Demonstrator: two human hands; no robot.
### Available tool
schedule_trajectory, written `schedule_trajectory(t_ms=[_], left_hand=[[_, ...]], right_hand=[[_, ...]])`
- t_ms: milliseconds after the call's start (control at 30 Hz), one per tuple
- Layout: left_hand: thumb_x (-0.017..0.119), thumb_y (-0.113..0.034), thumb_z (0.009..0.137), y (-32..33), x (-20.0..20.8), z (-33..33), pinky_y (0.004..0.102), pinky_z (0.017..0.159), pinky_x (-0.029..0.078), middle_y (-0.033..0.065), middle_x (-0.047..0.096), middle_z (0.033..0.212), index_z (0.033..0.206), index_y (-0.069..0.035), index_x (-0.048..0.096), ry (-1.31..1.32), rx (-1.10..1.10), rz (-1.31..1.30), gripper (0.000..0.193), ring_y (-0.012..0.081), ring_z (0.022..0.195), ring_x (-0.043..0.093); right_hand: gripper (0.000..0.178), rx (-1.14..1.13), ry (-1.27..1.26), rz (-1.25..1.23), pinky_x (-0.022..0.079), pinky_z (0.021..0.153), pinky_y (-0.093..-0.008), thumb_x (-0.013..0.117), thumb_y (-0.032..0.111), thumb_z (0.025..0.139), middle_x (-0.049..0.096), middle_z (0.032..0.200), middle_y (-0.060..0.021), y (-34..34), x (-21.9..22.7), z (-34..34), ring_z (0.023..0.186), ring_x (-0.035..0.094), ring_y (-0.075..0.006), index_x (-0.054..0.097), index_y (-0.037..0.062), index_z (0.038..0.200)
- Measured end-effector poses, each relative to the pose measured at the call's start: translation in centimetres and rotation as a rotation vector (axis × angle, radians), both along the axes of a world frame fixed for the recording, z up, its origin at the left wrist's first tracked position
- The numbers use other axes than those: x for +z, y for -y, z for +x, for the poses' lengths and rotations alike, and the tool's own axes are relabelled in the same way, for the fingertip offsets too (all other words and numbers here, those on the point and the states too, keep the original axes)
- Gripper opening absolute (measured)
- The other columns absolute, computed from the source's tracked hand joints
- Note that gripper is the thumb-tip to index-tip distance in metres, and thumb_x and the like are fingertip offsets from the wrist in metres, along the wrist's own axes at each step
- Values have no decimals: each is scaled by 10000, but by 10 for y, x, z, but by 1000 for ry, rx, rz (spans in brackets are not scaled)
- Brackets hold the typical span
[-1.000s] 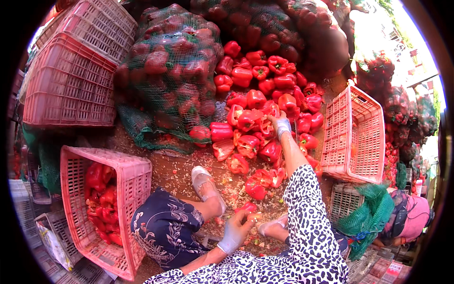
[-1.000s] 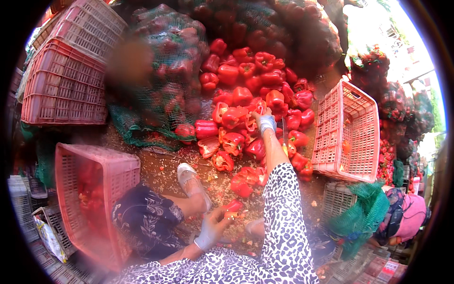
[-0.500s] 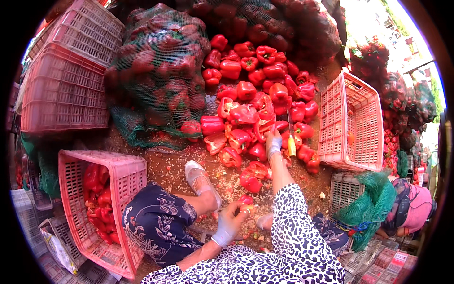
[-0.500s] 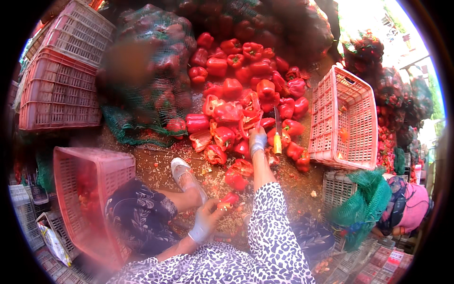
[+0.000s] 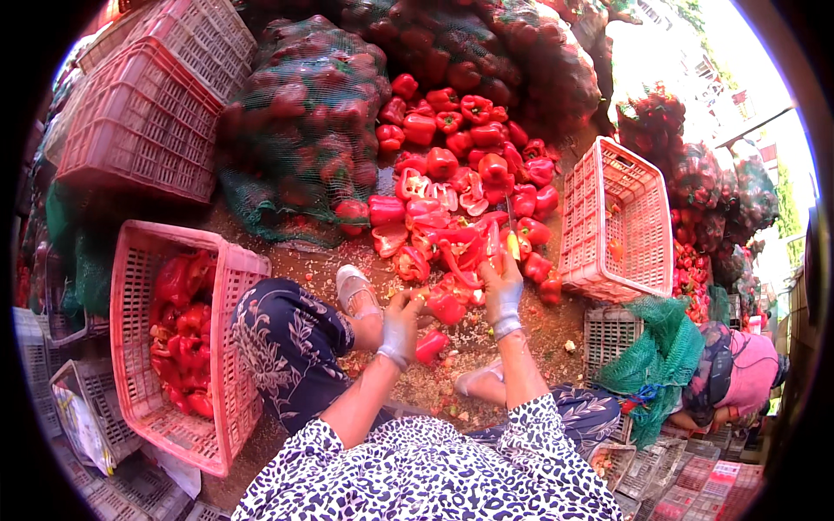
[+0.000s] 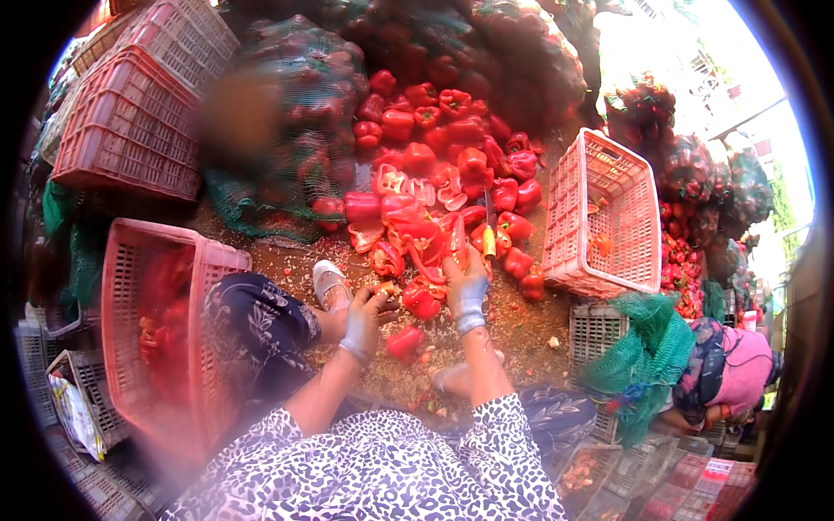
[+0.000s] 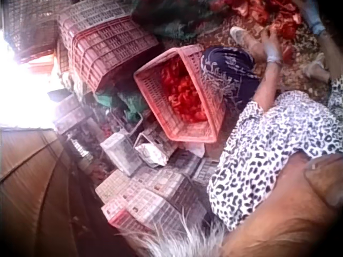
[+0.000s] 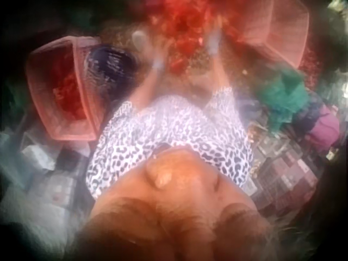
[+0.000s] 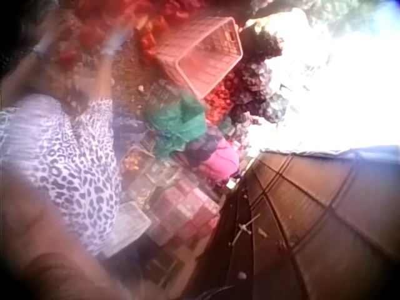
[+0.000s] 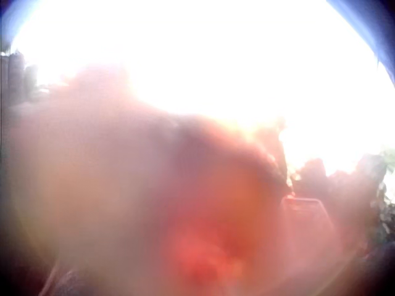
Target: The person removes the cores and seeds from red bell peppers by hand and with a knife before placing them into a nearby plastic crate.
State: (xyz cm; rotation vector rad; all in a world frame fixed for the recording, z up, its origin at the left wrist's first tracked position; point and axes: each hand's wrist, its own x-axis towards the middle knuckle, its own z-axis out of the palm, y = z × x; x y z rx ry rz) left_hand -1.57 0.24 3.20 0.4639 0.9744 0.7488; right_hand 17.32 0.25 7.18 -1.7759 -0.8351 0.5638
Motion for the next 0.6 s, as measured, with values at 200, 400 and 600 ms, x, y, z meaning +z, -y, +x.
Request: schedule_trajectory(t_ms=[200, 400, 600], left_hand=[[586, -274, 967, -18, 15, -10, 360, 922, 522, 73, 573, 1263, 1369, -73, 429, 465, 115, 181, 476, 212, 1111, 599], [630, -275, 944, -10, 21, -14, 367, 1009, 466, 64, 564, 1272, 1382, -83, 440, 689, 3, 189, 515, 195, 1136, 576], [659, -223, 910, -8, 10, -13, 370, 952, 507, 37, 650, 1161, 1235, -103, 562, 745, 82, 109, 360, 183, 1065, 630]], right_hand=[[412, 258, 1, -139, 496, 823, -316, 684, 123, 802, 669, 998, -131, 38, 30, -48, 913, 629, -194, 583, -19, 1175], [436, 333, -13, -149, 492, 823, -351, 682, 168, 794, 654, 962, -156, 54, 30, -48, 888, 629, -233, 572, -12, 1176], [386, 55, 297, -24, 496, 844, -313, 630, 60, 841, 636, 1051, -96, 70, 52, -119, 929, 619, -170, 536, 4, 1211]])
